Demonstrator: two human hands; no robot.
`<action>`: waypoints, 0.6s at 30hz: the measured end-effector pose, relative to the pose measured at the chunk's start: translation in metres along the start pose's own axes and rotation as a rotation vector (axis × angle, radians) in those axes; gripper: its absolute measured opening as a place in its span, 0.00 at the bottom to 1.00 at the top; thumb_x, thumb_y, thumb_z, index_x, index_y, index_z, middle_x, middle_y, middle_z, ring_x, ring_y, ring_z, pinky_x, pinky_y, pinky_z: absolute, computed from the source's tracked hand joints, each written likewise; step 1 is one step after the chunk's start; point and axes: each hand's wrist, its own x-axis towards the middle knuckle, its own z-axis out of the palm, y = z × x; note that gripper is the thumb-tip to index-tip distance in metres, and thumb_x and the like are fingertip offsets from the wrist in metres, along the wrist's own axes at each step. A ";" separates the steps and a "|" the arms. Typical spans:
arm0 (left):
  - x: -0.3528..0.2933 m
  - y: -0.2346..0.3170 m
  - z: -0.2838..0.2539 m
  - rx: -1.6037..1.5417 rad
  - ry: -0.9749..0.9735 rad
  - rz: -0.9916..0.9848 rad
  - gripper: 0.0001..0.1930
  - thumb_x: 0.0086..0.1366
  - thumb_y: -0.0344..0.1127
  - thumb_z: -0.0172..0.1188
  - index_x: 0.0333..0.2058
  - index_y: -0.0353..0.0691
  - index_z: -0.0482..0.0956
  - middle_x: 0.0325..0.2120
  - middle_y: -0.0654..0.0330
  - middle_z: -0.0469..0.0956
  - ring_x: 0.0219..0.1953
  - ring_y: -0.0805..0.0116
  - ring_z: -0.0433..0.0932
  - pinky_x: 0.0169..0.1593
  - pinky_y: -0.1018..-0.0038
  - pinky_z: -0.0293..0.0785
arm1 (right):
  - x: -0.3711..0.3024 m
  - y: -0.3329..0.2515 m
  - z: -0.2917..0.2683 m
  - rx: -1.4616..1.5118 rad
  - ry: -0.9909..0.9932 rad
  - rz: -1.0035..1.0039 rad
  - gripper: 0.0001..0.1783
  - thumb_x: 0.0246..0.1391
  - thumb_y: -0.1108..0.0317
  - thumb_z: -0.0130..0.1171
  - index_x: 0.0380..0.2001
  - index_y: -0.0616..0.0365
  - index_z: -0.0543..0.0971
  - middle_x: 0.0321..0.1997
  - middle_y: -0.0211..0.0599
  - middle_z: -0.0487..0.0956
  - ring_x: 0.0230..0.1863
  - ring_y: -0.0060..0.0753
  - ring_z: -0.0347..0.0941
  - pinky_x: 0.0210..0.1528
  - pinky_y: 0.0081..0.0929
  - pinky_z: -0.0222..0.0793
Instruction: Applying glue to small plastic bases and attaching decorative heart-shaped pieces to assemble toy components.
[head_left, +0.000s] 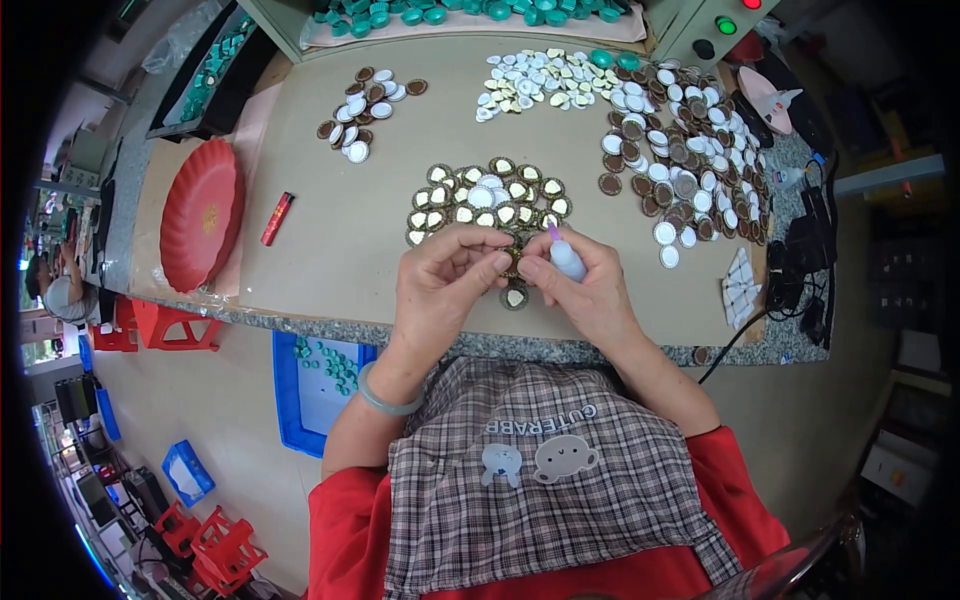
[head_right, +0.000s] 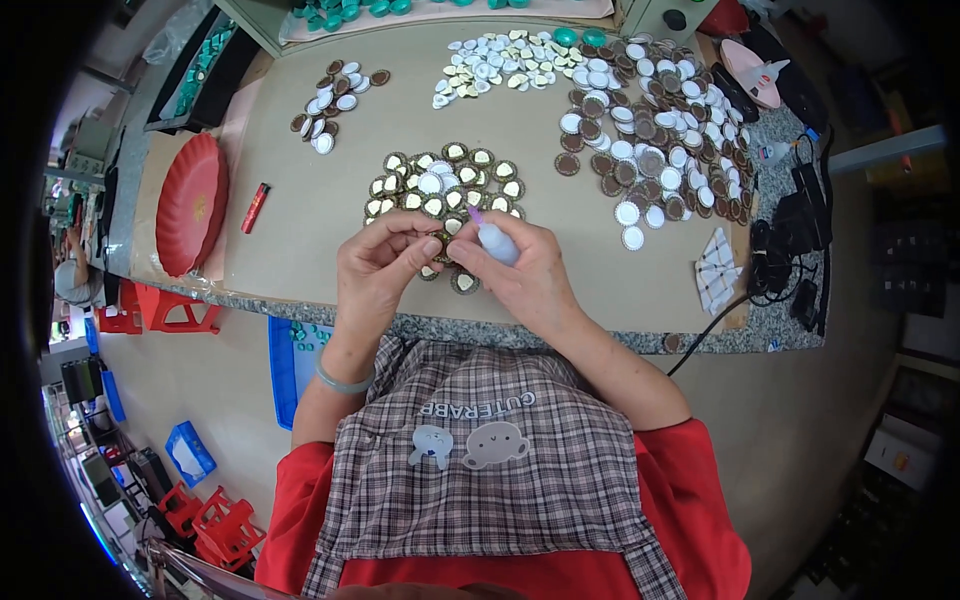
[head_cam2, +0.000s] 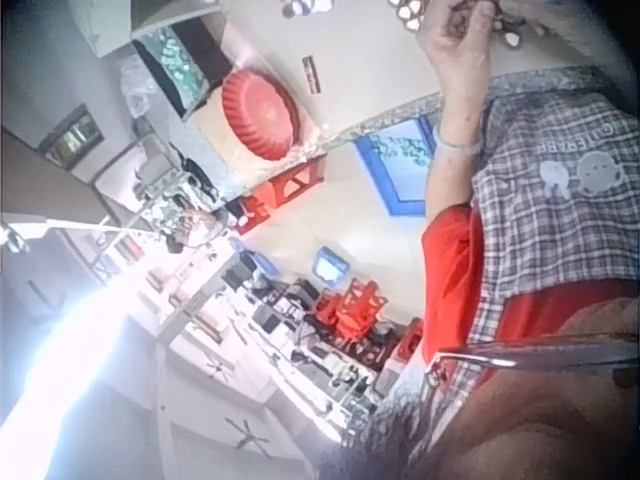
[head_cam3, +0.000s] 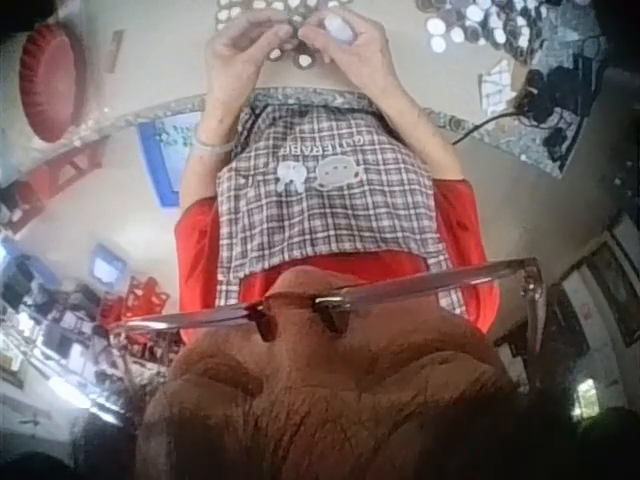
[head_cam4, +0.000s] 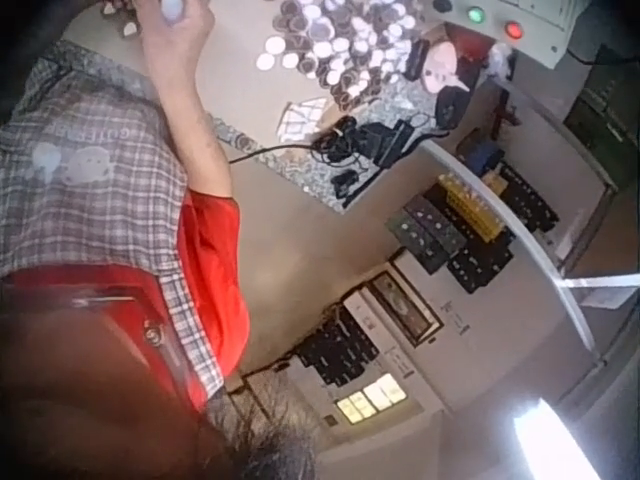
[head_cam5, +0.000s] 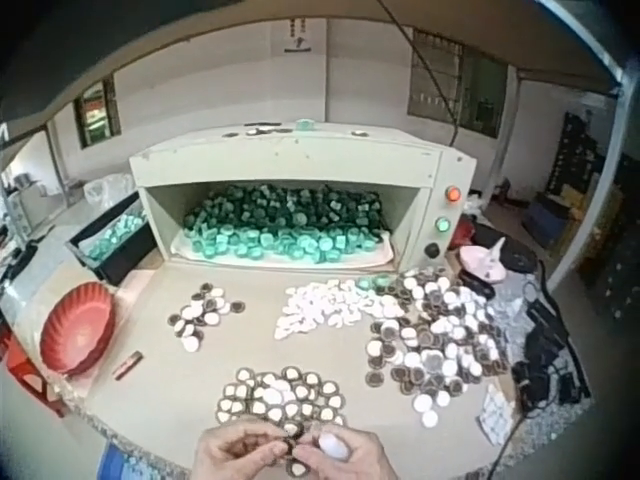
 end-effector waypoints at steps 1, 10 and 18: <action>-0.001 -0.002 0.002 0.006 -0.009 0.025 0.08 0.60 0.22 0.58 0.39 0.31 0.77 0.33 0.61 0.77 0.32 0.75 0.78 0.34 0.82 0.76 | 0.000 0.002 -0.001 -0.022 -0.023 -0.012 0.06 0.53 0.69 0.62 0.31 0.61 0.78 0.22 0.23 0.75 0.21 0.10 0.66 0.22 0.12 0.60; -0.011 -0.013 -0.002 -0.231 -0.188 0.053 0.21 0.59 0.24 0.58 0.52 0.33 0.71 0.48 0.48 0.73 0.46 0.65 0.76 0.51 0.68 0.73 | -0.006 0.005 -0.002 0.395 -0.034 0.182 0.06 0.53 0.68 0.61 0.30 0.60 0.78 0.20 0.25 0.74 0.19 0.11 0.64 0.19 0.11 0.57; -0.011 -0.021 0.000 -0.229 -0.218 0.099 0.24 0.58 0.28 0.61 0.54 0.35 0.68 0.49 0.44 0.72 0.49 0.60 0.74 0.52 0.66 0.74 | -0.004 0.003 -0.001 0.453 -0.073 0.196 0.06 0.54 0.68 0.61 0.29 0.60 0.78 0.20 0.25 0.73 0.19 0.10 0.64 0.19 0.11 0.56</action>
